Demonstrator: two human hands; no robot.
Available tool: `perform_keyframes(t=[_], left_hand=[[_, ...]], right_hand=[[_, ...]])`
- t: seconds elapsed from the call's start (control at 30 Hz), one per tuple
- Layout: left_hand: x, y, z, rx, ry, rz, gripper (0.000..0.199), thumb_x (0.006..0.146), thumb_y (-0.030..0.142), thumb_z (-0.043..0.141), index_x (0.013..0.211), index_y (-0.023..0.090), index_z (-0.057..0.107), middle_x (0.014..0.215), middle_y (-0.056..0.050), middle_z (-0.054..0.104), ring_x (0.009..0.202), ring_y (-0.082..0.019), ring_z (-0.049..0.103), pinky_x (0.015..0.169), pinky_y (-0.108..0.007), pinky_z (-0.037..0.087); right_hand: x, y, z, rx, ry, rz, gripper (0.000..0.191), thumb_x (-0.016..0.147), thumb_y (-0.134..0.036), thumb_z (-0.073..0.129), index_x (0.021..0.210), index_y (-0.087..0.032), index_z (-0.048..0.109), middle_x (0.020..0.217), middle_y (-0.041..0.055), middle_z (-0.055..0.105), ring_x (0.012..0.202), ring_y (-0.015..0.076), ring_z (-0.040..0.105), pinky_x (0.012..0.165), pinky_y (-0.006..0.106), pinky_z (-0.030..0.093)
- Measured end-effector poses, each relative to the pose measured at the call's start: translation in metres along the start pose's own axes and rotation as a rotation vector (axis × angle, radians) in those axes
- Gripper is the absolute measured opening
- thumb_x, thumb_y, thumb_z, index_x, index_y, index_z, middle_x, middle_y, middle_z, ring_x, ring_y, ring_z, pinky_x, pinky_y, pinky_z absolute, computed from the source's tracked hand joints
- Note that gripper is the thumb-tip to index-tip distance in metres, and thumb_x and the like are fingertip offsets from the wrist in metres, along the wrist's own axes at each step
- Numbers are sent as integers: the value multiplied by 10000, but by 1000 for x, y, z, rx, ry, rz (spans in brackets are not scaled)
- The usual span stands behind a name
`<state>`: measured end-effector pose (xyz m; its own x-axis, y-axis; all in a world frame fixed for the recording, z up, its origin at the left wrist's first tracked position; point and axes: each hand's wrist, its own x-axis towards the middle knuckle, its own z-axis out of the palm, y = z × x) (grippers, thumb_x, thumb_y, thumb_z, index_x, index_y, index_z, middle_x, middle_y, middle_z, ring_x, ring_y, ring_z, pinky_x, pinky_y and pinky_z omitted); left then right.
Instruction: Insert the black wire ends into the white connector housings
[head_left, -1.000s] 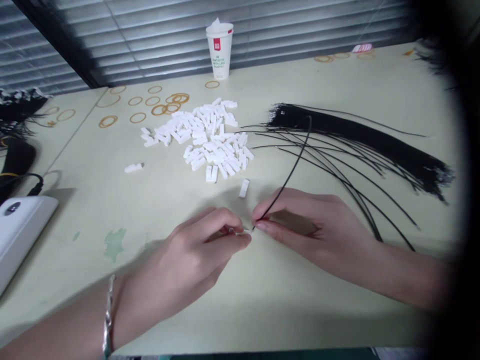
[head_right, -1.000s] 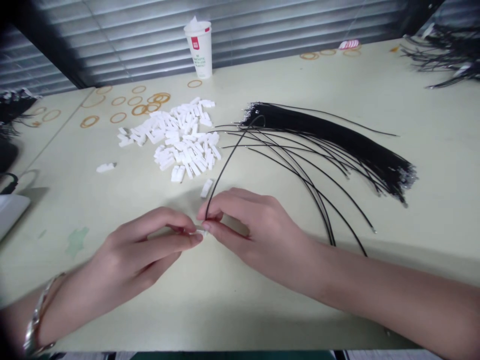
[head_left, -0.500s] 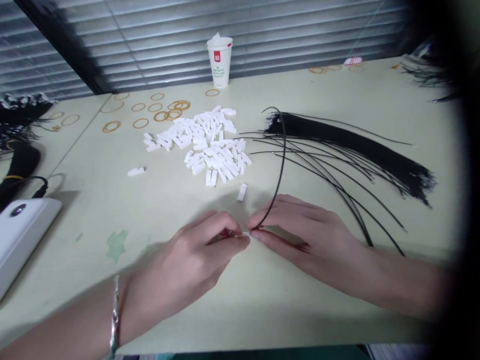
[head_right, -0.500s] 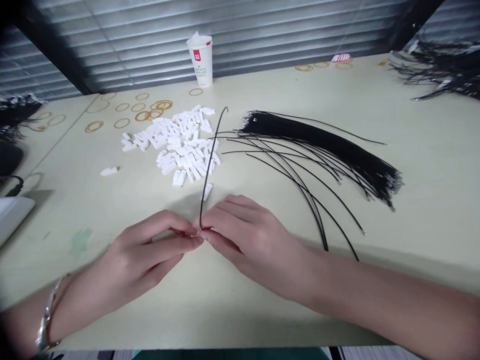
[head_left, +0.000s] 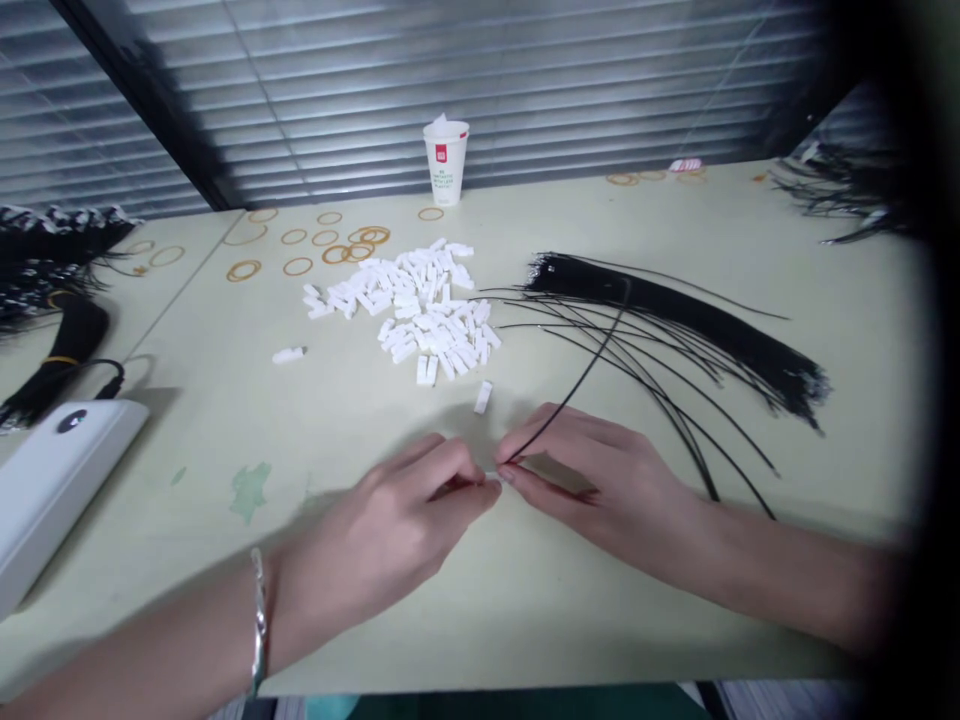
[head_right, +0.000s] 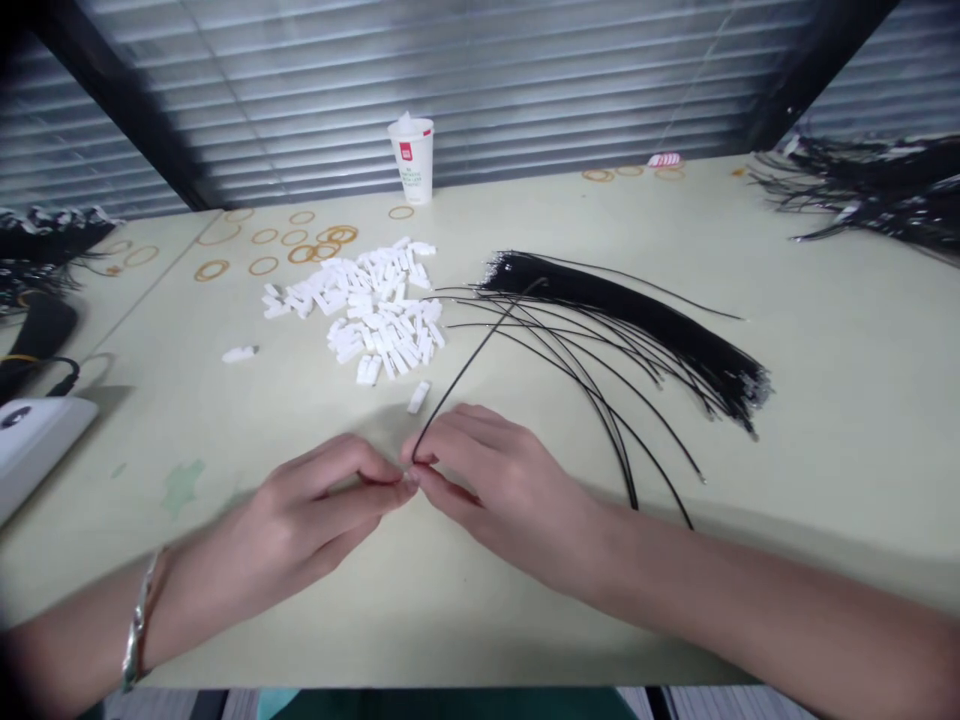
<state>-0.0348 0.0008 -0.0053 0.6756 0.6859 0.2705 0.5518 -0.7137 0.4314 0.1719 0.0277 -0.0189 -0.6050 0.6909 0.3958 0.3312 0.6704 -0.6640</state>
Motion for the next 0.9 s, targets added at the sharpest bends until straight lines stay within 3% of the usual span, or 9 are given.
perform_keyframes(t=[0.9], left_hand=[[1,-9,11,88,33,93,236,840,50,449,902,166,645,847,-40,563,791,-134,556,677,-241,486]], right_hand=[[14,-1,5,-89,-106,132,82,824,-136,507,836,-188,569,814,-10,638,745,103,597,694,224,484]])
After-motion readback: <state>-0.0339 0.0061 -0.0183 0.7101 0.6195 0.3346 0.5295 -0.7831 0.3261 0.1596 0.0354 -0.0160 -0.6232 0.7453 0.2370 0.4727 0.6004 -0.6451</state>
